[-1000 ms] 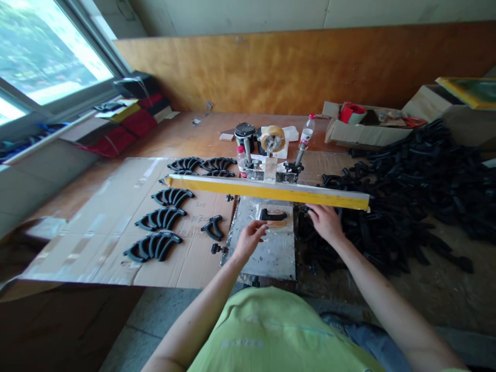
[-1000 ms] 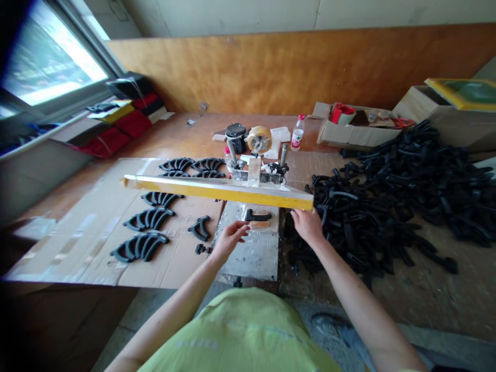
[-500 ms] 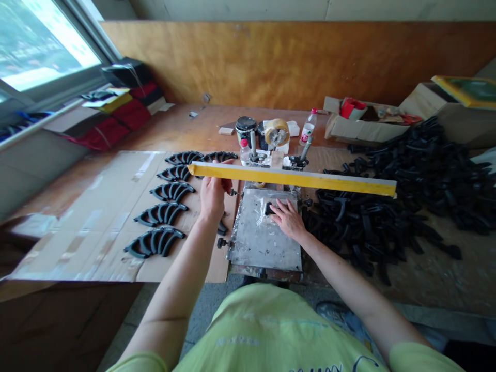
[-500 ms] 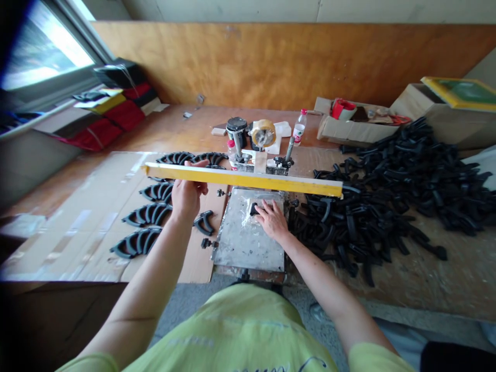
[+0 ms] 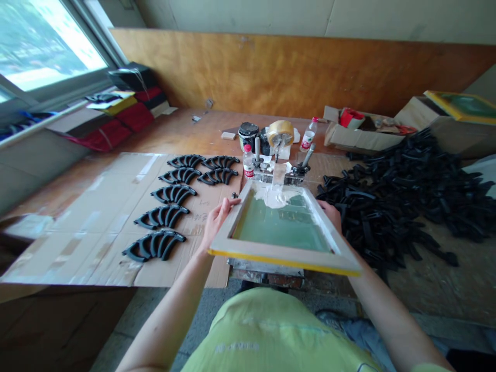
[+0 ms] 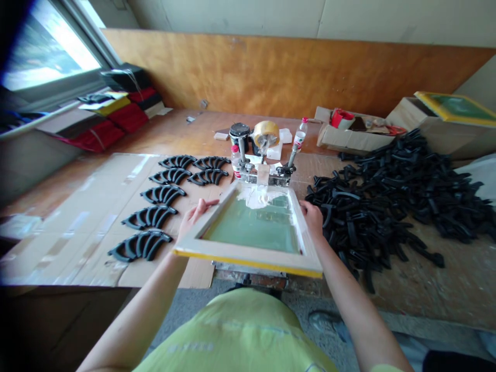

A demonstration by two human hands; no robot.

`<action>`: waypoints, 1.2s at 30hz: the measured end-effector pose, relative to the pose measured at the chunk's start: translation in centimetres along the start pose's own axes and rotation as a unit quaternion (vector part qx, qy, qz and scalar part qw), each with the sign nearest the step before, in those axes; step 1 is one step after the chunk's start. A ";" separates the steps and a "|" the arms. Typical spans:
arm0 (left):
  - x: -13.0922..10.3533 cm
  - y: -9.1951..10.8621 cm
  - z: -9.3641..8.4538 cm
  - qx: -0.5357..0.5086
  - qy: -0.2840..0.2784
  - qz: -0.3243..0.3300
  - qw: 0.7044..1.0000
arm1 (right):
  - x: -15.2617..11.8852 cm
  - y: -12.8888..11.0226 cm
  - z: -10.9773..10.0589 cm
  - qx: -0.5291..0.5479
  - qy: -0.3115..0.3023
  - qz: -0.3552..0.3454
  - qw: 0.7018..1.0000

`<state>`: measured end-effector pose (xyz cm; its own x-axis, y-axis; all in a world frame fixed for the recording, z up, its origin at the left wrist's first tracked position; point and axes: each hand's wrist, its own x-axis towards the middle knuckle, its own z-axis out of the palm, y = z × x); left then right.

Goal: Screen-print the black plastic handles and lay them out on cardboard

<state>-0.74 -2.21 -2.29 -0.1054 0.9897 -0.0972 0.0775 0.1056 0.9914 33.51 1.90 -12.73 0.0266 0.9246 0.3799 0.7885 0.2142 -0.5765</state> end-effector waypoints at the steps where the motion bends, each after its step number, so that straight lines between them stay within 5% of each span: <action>1: -0.5 -1.4 -0.4 0.016 -0.015 -0.030 0.999 | 1.1 0.0 -0.7 -0.001 0.022 0.009 1.000; 5: -1.3 -7.8 -0.6 0.019 -0.039 -0.092 0.995 | 6.0 -4.0 0.2 -0.019 0.028 -0.073 0.997; 8: -0.8 -11.4 -0.2 0.027 -0.028 -0.105 0.994 | 8.8 -7.9 3.0 -0.081 -0.066 -0.134 0.985; 11: -0.3 -13.0 -0.1 0.035 -0.023 -0.106 0.993 | 9.6 -9.6 4.9 -0.158 -0.166 -0.104 0.968; 15: 0.0 -13.5 -0.3 0.024 -0.033 -0.115 0.992 | 7.4 -9.6 5.5 -0.209 -0.218 -0.123 0.946; 22: -0.1 -13.7 -0.2 0.030 -0.040 -0.122 0.991 | 2.4 -8.5 2.5 -0.106 -0.267 -0.330 0.899; 25: -0.1 -13.8 -0.3 0.049 -0.033 -0.114 0.992 | 3.3 -8.3 2.2 -0.056 -0.283 -0.321 0.902; 30: -0.1 -13.6 -0.4 0.044 -0.029 -0.117 0.992 | 2.3 -8.2 3.6 -0.047 -0.178 -0.280 0.942; 33: -0.2 -13.2 -0.4 0.035 -0.033 -0.121 0.991 | 0.6 -8.0 3.4 -0.031 -0.202 -0.313 0.928; 36: -0.4 -11.9 -0.3 0.020 -0.035 -0.134 0.990 | 1.9 -8.3 3.0 -0.003 -0.205 -0.279 0.938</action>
<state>-1.94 -3.90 -14.04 -0.0583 0.9297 -0.3636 0.0953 0.3677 0.9250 25.17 2.79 -9.44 -0.6288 0.7126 0.3113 0.6131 0.7005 -0.3652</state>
